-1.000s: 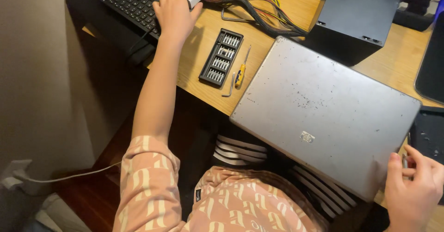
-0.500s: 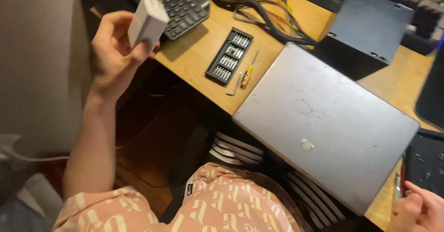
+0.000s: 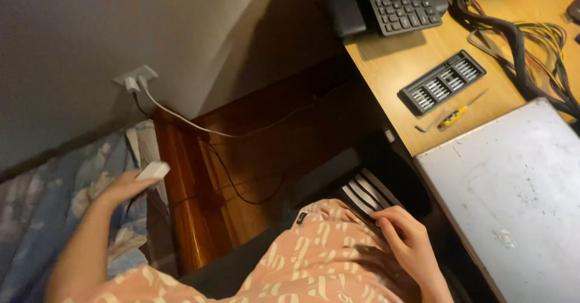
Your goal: Replacing or reassembling internal components of a laptop including the hard drive and battery.
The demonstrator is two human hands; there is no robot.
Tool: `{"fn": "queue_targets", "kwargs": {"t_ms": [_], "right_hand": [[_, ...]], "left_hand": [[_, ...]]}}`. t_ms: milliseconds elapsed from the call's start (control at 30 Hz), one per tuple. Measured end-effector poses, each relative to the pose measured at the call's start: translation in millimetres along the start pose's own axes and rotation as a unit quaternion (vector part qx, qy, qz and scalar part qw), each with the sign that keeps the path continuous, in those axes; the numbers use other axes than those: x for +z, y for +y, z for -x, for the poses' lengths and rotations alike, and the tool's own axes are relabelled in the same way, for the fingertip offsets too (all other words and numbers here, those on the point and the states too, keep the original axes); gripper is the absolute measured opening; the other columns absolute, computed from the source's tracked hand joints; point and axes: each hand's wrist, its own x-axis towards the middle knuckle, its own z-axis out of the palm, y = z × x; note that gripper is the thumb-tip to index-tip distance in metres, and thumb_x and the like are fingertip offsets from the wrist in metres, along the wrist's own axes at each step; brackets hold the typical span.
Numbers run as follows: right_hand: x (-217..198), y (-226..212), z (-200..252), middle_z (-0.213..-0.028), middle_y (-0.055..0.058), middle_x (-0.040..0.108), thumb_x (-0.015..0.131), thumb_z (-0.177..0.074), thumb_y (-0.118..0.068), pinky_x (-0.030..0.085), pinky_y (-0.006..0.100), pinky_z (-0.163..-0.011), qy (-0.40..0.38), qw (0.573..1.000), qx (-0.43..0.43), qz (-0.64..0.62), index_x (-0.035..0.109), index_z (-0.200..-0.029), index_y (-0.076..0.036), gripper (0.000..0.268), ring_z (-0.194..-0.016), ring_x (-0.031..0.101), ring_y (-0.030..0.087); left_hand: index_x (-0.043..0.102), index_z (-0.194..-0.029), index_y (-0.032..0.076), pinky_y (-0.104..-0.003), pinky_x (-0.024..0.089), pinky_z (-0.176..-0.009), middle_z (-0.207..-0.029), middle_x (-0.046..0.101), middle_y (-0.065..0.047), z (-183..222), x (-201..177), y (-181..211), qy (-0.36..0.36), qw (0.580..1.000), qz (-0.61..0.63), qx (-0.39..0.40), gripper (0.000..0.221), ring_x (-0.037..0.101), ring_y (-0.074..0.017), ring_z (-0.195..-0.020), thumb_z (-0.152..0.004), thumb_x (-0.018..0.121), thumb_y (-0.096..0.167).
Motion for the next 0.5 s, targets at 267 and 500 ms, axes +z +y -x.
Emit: {"fn": "queue_targets", "kwargs": {"t_ms": [267, 500], "right_hand": [[12, 2, -16, -0.087, 0.009, 0.071, 0.063, -0.094, -0.008, 0.050, 0.028, -0.065, -0.018, 0.996, 0.056, 0.067, 0.075, -0.101, 0.000, 0.016, -0.075, 0.067, 0.018], [10, -2, -8, -0.094, 0.010, 0.071, 0.064, -0.094, -0.011, 0.055, 0.033, -0.076, -0.012, 0.996, -0.013, 0.083, 0.073, -0.102, -0.002, 0.015, -0.087, 0.070, 0.024]], "left_hand": [[0.062, -0.132, -0.016, -0.048, 0.056, -0.085, -0.116, 0.073, -0.031, 80, 84, -194, 0.162, 0.959, 0.073, -0.221, 0.085, 0.072, -0.0374, -0.098, -0.076, 0.089, 0.041], [0.062, -0.120, -0.018, -0.049, 0.054, -0.085, -0.112, 0.066, -0.032, -22, 142, -93, -0.099, 0.977, -0.164, -0.093, 0.080, 0.067, -0.0422, -0.099, -0.088, 0.074, 0.054]]}}
